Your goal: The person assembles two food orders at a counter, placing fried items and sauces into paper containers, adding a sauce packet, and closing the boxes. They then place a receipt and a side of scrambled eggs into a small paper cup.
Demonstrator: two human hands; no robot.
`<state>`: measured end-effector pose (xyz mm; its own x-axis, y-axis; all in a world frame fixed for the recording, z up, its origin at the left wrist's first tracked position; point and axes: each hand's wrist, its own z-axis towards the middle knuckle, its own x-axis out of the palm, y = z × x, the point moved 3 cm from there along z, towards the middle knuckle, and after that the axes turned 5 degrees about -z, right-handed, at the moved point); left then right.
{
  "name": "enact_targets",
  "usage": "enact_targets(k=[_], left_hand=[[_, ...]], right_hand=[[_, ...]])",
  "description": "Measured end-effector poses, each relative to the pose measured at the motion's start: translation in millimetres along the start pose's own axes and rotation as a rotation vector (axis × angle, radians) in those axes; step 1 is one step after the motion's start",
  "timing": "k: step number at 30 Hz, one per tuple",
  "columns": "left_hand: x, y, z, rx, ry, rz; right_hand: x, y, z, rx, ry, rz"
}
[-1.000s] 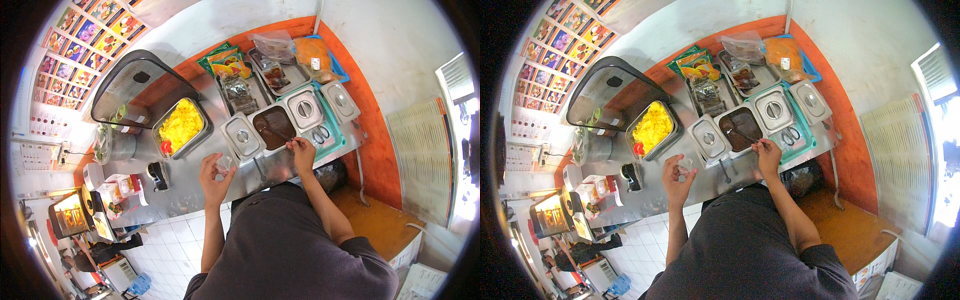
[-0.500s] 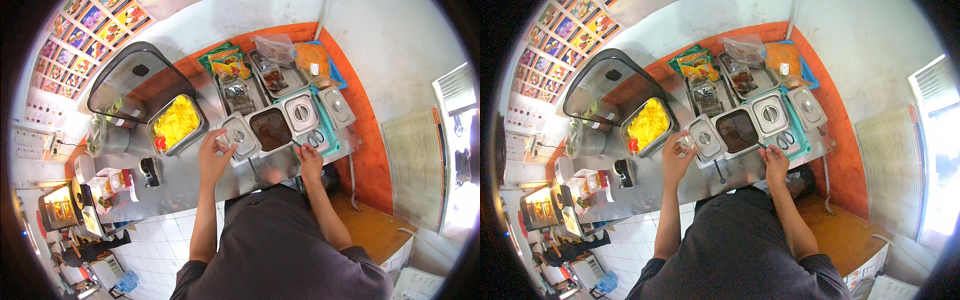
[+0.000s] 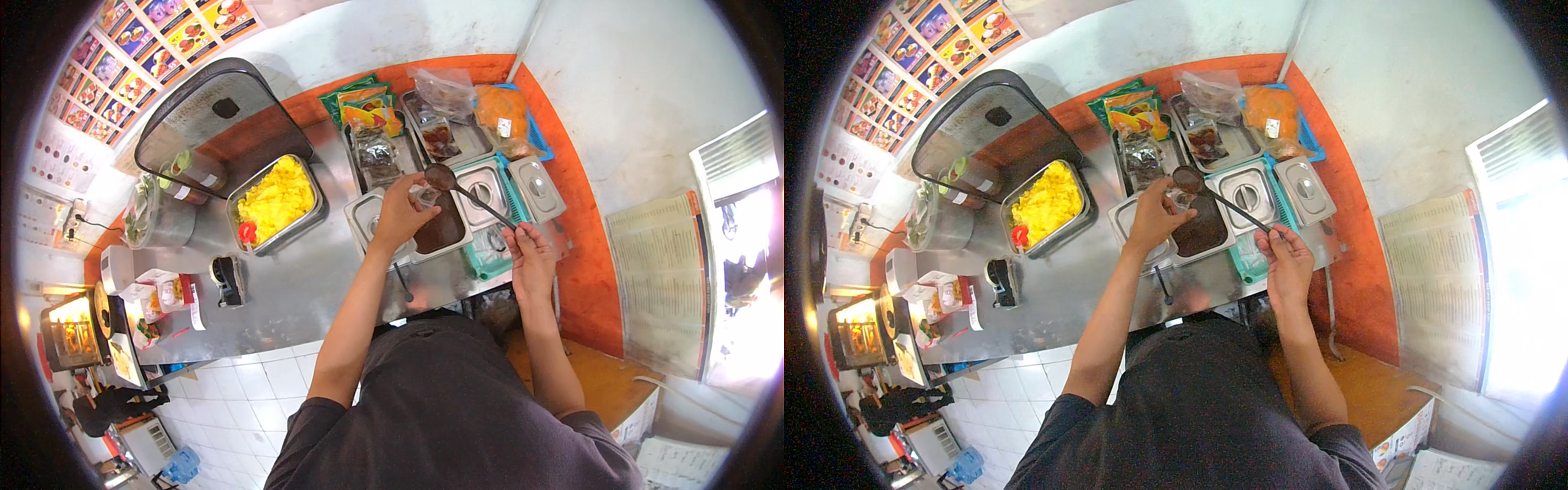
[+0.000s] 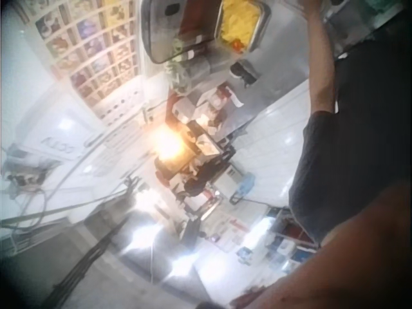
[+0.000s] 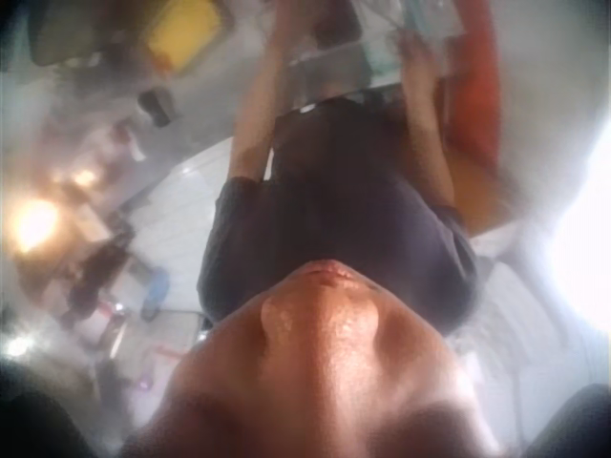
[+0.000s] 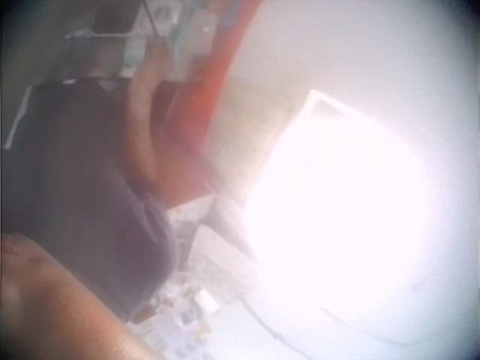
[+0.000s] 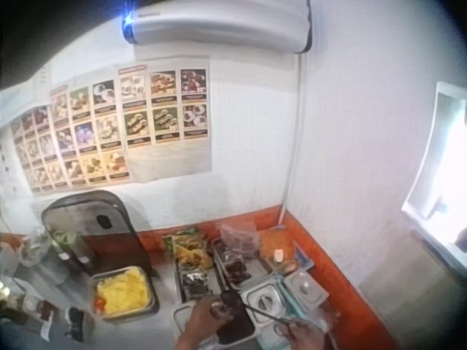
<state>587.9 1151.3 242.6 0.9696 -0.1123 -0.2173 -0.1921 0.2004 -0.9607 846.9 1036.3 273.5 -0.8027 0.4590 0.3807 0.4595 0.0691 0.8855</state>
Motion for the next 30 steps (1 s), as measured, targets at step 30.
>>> enact_targets(k=[30], left_hand=[[-4, -23, 8, -0.072, 0.022, -0.295]], right_hand=[[39, 46, -27, -0.740, 0.224, -0.536]])
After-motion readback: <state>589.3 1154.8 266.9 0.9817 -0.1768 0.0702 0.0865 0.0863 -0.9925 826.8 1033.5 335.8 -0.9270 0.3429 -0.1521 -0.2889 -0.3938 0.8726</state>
